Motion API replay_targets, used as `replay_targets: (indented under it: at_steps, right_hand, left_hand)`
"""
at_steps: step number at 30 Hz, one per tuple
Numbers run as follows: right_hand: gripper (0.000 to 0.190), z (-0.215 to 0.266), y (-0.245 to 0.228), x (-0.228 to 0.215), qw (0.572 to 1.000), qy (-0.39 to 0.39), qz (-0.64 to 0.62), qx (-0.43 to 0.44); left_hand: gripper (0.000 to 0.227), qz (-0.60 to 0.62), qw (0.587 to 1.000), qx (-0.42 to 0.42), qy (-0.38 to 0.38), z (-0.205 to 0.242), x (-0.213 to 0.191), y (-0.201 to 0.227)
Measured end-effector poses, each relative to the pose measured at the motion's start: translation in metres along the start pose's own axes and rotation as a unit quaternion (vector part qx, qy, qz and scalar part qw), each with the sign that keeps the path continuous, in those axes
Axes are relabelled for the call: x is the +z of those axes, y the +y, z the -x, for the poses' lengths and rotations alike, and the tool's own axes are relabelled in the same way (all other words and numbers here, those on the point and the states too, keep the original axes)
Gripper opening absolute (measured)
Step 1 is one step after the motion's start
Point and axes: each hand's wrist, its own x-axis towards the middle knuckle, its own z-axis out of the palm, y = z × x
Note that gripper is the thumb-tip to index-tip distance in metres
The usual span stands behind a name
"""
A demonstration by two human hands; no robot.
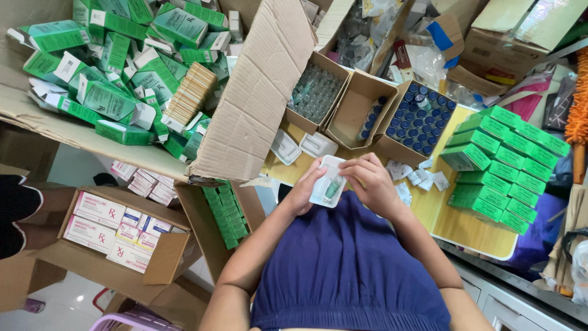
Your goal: The person repeatedly picks up small green boxes and white plastic trays from a large cardboard box. They place the boxes into the trays and then set the filled trays on a table. The person continues this process throughout the clip, handling the items one at a time.
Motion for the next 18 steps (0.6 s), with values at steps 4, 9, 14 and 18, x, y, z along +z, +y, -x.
replay_targets:
  at_steps: [4,9,14,18]
  right_hand:
    - [0.023,0.007,0.012,0.003,0.998,0.051,0.012,0.030]
    - [0.018,-0.010,0.082,-0.022,0.992,0.107,0.037,0.060]
    - [0.010,-0.042,0.162,-0.008,0.961,-0.061,0.235,0.132]
    - [0.012,-0.057,0.210,0.048,0.853,-0.242,0.450,0.105]
  left_hand:
    - [0.060,-0.070,0.997,0.041,-0.001,0.003,0.001,0.003]
    - [0.068,-0.068,0.993,0.093,0.039,0.010,-0.011,-0.004]
    - [0.067,-0.047,0.981,0.130,0.134,0.023,-0.019,-0.006]
    - [0.074,-0.019,0.972,0.149,0.178,0.034,-0.019,-0.004]
